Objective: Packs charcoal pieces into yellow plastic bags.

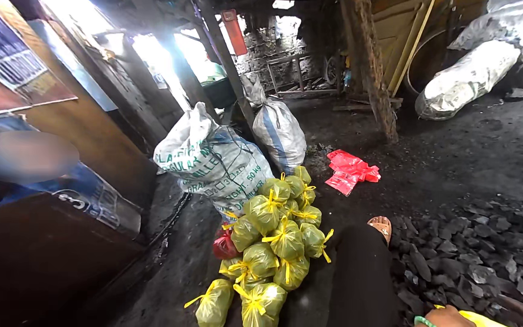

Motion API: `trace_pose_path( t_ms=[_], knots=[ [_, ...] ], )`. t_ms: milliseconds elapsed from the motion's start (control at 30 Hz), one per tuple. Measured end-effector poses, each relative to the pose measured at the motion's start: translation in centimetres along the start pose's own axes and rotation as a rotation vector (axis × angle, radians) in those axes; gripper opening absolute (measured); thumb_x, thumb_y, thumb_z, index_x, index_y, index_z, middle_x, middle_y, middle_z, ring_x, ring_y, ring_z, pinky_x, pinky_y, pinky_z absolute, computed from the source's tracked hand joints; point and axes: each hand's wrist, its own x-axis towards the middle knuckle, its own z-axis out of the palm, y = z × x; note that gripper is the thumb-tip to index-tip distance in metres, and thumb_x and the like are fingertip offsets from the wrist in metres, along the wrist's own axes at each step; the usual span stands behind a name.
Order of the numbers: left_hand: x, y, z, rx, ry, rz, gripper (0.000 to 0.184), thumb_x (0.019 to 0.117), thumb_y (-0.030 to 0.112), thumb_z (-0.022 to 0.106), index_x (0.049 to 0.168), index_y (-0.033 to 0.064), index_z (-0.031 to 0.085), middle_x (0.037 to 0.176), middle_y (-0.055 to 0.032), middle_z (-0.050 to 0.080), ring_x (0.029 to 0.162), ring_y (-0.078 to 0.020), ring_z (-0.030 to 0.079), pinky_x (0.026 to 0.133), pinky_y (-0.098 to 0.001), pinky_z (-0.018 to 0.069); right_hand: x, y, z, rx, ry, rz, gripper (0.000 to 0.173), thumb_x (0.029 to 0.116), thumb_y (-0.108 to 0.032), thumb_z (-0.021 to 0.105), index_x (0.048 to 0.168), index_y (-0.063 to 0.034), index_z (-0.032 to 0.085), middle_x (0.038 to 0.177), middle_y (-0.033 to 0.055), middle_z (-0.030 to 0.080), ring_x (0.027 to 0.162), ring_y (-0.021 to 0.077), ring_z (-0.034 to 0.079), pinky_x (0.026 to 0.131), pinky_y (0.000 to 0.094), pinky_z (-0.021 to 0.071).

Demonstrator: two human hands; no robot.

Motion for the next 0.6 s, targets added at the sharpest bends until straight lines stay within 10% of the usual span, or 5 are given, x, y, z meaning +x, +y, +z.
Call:
trace_pose_path(
  t_ms=[167, 400, 600],
  knots=[
    [-0.1, -0.3, -0.8, -0.197, 0.115, -0.043, 0.042, 0.1002, -0.003, 0.052, 0.142, -0.0083, 0.051, 0.148, -0.0323, 0.046, 0.139, -0.0455, 0.046, 0.114, -0.0564, 0.0383, -2.8, -0.7, -0.7, 0.101, 0.3, -0.02, 0.064, 0.0952, -0.024, 0.065, 0.145, 0.0111, 0.046, 0.137, 0.0256, 0.059, 0.12, 0.0186, 0.063, 0.102, 0.0319, 0.0525],
    [2.3, -2.7, -3.2, -0.621, 0.811, -0.025, 0.038, 0.0964, 0.002, 0.061, 0.132, -0.012, 0.056, 0.133, -0.0327, 0.057, 0.125, -0.0428, 0.057, 0.107, -0.056, 0.0455, -4.7, 4.6, -2.0, 0.581, 1.235, 0.19, 0.035, 0.1089, -0.023, 0.042, 0.138, -0.005, 0.045, 0.108, -0.0023, 0.062, 0.086, 0.0041, 0.067, 0.077, 0.0257, 0.0597],
    [7.8, -6.3, -0.8, -1.484, 1.16, -0.29, 0.073, 0.1047, 0.016, 0.055, 0.161, 0.0059, 0.011, 0.157, -0.0279, 0.031, 0.136, -0.0404, 0.045, 0.105, -0.0552, 0.0475, -9.4, 15.0, 2.7, 0.49, 1.37, 0.846, 0.055, 0.1082, -0.027, 0.051, 0.149, 0.0075, 0.038, 0.148, 0.0292, 0.046, 0.133, 0.0315, 0.05, 0.111, 0.0424, 0.0414]
  ],
)
